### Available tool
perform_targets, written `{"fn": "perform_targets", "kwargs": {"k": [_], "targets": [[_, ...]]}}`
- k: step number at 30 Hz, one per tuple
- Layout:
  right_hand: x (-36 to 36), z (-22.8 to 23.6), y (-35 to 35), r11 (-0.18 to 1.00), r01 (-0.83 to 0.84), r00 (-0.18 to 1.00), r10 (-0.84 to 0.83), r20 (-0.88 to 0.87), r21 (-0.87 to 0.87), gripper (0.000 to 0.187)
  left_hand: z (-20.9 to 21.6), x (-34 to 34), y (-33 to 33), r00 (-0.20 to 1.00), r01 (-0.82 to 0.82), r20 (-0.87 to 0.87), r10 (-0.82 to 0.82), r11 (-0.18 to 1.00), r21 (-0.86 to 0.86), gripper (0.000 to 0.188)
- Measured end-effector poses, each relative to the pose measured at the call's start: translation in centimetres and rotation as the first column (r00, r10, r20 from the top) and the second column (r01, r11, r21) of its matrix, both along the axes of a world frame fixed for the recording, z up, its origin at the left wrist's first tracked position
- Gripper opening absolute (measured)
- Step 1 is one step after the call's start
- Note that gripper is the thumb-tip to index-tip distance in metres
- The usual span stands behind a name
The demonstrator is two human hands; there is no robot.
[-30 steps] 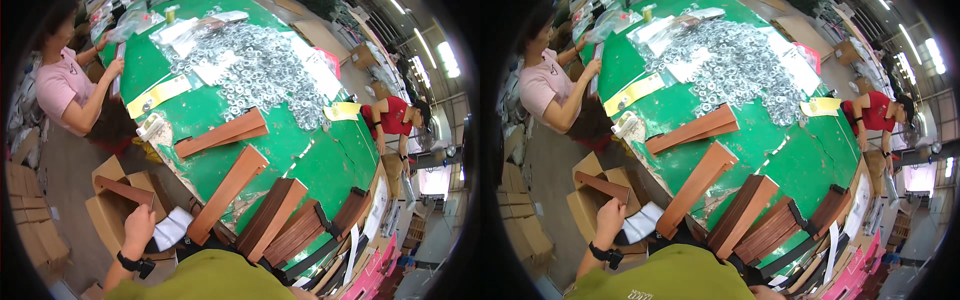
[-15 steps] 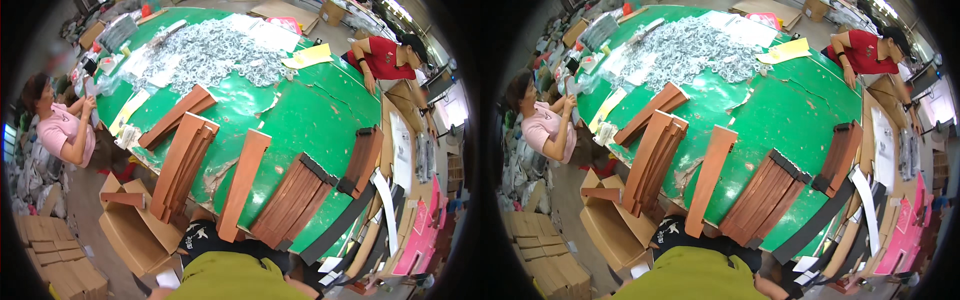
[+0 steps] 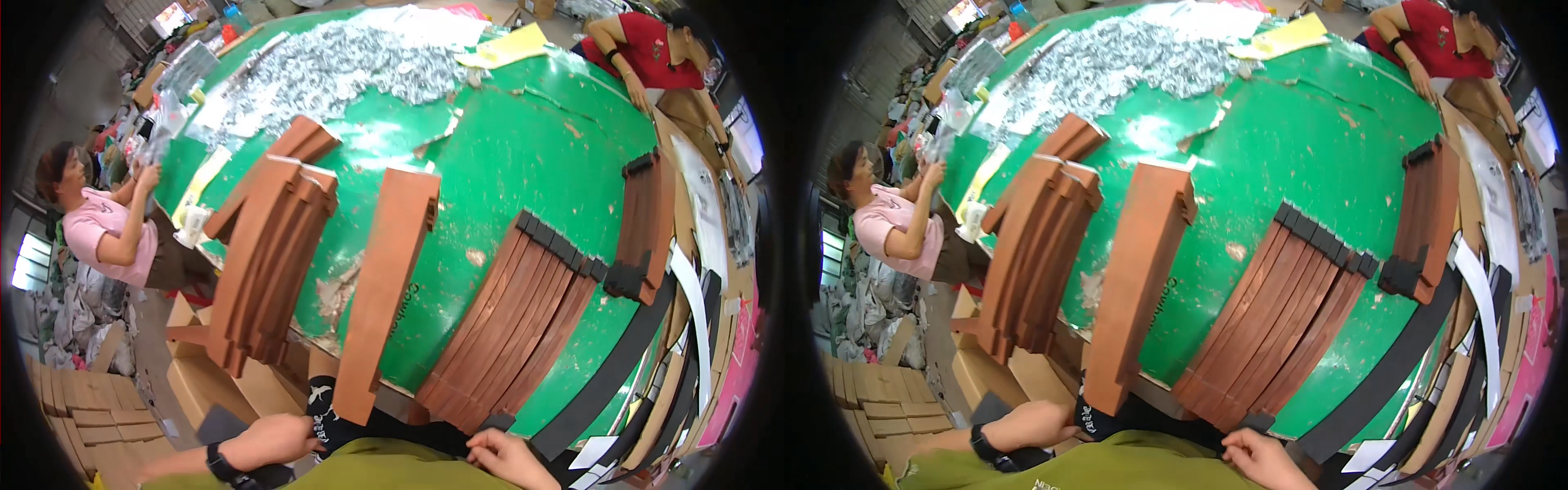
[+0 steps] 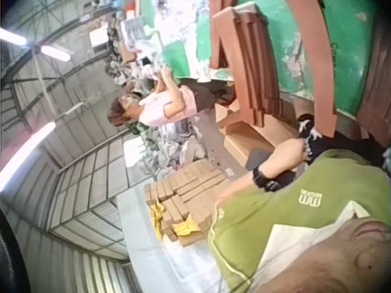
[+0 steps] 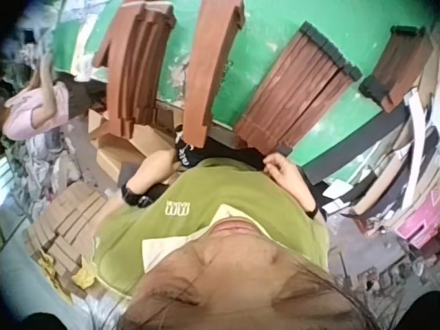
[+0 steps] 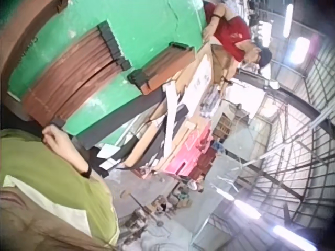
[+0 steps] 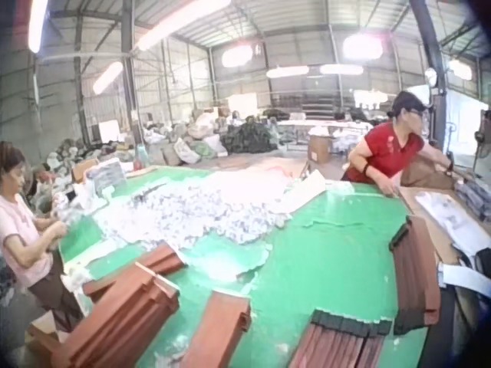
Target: Assembling wooden slats and frames to create panels, likely for blinds or furniture.
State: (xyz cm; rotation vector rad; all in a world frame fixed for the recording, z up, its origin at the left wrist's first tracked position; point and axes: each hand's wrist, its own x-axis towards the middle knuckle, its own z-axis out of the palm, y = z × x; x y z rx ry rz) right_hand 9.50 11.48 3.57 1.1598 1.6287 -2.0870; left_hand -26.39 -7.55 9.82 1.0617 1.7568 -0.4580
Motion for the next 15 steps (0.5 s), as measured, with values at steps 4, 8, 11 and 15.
{"fn": "perform_targets", "kwargs": {"k": [4,8,11,15], "targets": [[-1.0,1.3,3.1,0.917,0.082,0.997,-0.073,0.037,-0.39,0.019,-7.5,0.7,0.3,0.988,-0.009,0.147,-0.049,0.929,0.371,0.022],[-0.1,1.7,3.4,0.988,-0.154,0.983,0.151,-0.105,-0.026,0.019,-9.2,2.1,1.9,0.971,-0.168,0.237,0.005,0.721,0.673,0.015],[-1.2,2.0,2.4,0.999,0.018,0.995,-0.021,-0.094,-0.038,0.011,-11.0,2.1,0.9,0.973,-0.026,0.169,-0.157,0.653,0.757,0.016],[-2.5,1.9,0.6,0.983,-0.123,0.964,0.151,-0.22,0.133,0.011,-8.4,3.7,0.7,0.911,-0.266,0.408,-0.052,0.683,0.68,0.015]]}}
